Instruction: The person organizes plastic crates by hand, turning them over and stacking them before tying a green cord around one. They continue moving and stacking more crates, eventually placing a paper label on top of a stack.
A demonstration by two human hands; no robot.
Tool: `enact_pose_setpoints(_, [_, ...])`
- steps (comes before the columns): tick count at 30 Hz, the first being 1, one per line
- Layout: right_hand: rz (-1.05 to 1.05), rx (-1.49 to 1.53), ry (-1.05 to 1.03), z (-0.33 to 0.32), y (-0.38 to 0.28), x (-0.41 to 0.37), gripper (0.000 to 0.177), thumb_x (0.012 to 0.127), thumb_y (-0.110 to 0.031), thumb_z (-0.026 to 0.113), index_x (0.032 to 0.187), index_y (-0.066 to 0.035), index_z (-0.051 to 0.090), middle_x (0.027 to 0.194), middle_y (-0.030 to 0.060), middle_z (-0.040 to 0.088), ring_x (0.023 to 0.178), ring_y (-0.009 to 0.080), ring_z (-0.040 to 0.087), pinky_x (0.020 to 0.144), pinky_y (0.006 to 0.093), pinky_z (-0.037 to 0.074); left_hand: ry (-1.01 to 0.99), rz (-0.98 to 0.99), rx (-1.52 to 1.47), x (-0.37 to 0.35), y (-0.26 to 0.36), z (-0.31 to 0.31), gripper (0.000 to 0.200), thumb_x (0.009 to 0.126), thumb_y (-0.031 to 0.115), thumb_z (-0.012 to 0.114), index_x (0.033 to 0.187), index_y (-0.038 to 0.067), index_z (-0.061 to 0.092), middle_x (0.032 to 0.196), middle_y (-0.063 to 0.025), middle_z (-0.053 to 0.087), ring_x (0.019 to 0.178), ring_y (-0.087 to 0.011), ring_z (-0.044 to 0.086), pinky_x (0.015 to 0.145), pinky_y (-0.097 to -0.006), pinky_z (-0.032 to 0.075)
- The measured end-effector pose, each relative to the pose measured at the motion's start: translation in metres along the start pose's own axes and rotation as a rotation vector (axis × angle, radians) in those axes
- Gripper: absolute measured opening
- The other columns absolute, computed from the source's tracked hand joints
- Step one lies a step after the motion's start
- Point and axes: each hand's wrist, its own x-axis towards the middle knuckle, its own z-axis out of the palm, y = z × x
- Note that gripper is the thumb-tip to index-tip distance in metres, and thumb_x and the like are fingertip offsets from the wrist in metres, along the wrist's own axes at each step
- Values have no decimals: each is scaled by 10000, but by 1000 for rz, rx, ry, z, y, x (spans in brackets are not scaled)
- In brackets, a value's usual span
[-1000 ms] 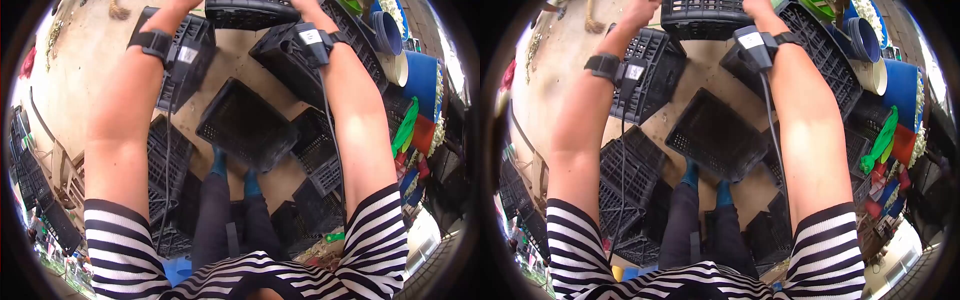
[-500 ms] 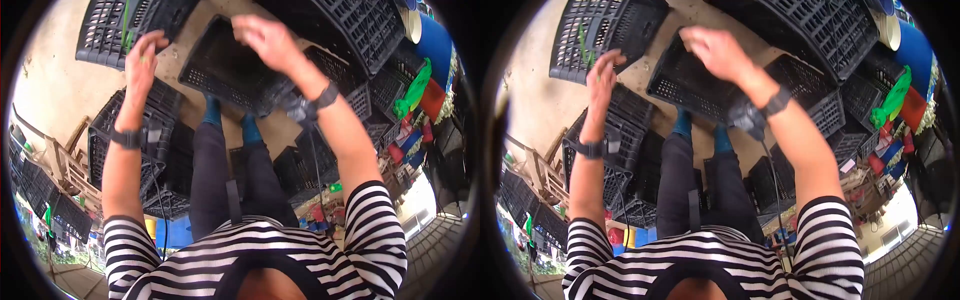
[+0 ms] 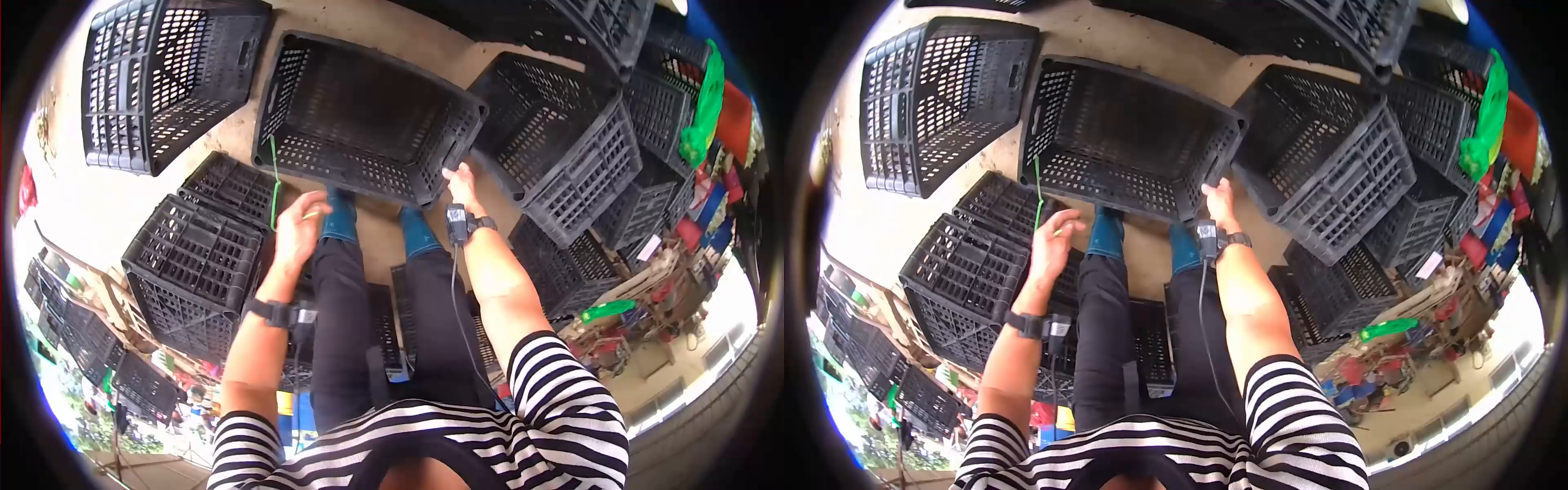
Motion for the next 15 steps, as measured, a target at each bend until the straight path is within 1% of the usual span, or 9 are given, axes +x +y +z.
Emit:
enact_pose_setpoints(1, [92,89,52,6,-22,-15,358,733,-34,600,1072,32,508,995,132,579,905,215,543,803,330,436,-19,65,93,6,0,18,275,838,13,438,1084,4,562,843,-20,641,574,-38,456,536,-172,384])
enact_pose_setpoints(2, [-30,127,61,9,-13,-15,295,715,-24,613,990,25,517,926,108,577,833,201,541,747,327,446,-74,-129,5,8,22,35,272,835,21,451,1083,-5,560,868,-50,650,712,-90,550,662,-210,437])
enact_pose_setpoints(3, [-158,164,72,14,-7,-15,235,698,-14,627,908,17,526,857,84,575,760,187,539,692,325,455,-82,27,61,14,26,52,259,836,52,485,1075,-10,564,892,-86,651,855,-149,593,766,-254,447])
enact_pose_setpoints(6, [-366,-9,49,39,-53,-93,260,715,-21,615,943,-19,491,746,55,525,698,141,510,647,298,447,-57,143,194,31,52,85,332,836,176,553,1101,-24,554,969,-143,637,949,-201,596,819,-287,446])
enact_pose_setpoints(8, [-452,21,-107,61,-76,-149,347,697,29,551,1033,-29,491,927,95,514,763,163,522,688,291,459,-29,108,356,37,94,81,492,771,335,623,1121,-4,553,1045,-209,593,1016,-310,564,862,-328,439])
enact_pose_setpoints(9, [-570,126,-200,75,-87,-175,423,686,52,526,1098,-34,486,1057,135,490,894,241,529,802,321,451,10,218,454,41,99,75,515,752,395,626,1061,-13,574,987,-213,610,964,-337,580,815,-357,455])
enact_pose_setpoints(10, [-737,6,-203,86,-86,-184,495,679,65,518,1162,-32,463,1127,173,472,1056,314,477,924,352,394,11,160,576,37,121,69,473,750,365,630,1023,-18,581,943,-214,617,920,-344,592,779,-370,462])
enact_pose_setpoints(11, [-665,44,-329,91,-101,-202,528,689,62,519,1202,-34,444,1196,176,443,1173,341,391,983,361,345,18,102,696,33,143,62,431,747,334,633,984,-23,587,898,-215,624,875,-352,604,743,-383,470])
enact_pose_setpoints(15, [-793,7,-472,91,-126,-226,525,719,28,511,1232,-45,433,1257,146,425,1181,311,406,980,351,354,-17,190,497,42,135,7,291,755,214,611,920,-25,592,766,-189,631,732,-293,630,661,-346,473])
